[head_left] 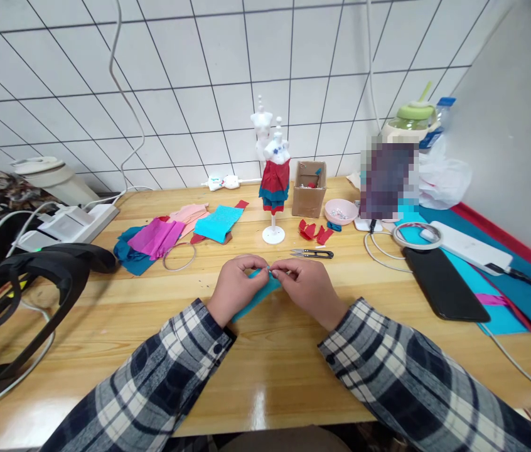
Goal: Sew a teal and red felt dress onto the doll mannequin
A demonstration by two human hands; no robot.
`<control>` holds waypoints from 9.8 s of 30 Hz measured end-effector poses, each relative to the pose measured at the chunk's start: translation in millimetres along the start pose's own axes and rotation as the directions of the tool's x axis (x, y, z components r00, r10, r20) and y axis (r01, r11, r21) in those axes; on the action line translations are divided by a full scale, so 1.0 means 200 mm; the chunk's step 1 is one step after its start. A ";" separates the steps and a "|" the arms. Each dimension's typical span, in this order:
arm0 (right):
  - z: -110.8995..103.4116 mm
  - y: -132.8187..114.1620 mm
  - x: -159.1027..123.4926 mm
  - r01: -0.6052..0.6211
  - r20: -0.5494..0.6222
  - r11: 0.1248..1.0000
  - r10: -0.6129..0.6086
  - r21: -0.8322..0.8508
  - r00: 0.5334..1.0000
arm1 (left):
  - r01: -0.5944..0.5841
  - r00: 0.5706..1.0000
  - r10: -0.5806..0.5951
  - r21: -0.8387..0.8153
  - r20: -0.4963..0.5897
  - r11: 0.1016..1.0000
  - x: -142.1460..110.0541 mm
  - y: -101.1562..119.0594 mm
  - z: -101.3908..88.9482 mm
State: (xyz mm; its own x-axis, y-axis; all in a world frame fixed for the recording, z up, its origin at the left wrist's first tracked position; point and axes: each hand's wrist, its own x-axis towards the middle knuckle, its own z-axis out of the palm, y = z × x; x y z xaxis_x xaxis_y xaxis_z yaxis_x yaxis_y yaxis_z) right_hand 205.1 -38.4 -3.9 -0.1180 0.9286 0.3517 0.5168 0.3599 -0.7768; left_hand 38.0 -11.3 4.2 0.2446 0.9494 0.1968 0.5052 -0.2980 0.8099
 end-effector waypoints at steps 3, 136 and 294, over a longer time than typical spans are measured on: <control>0.00 0.00 0.00 -0.002 0.011 1.000 0.003 -0.024 1.000 | 0.022 0.999 -0.022 -0.008 0.034 1.000 0.00 0.00 0.00; -0.06 0.08 0.14 0.085 -0.217 0.967 -0.032 0.241 0.976 | 0.435 0.890 -0.438 -0.528 0.129 0.729 -0.02 -0.09 -0.09; -0.08 0.10 0.09 -0.442 0.405 0.440 0.180 0.782 0.896 | 0.451 0.810 -0.236 -0.313 0.537 0.836 0.01 0.03 -0.21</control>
State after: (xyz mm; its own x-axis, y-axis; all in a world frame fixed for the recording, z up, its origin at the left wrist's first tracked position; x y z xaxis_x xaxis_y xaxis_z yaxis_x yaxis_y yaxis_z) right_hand 226.7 -15.0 -4.5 -0.3564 0.9336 -0.0361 -0.3830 -0.1812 -0.9058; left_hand 6.1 -5.8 32.6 0.5237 0.7860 -0.3286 0.2735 0.2102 0.9386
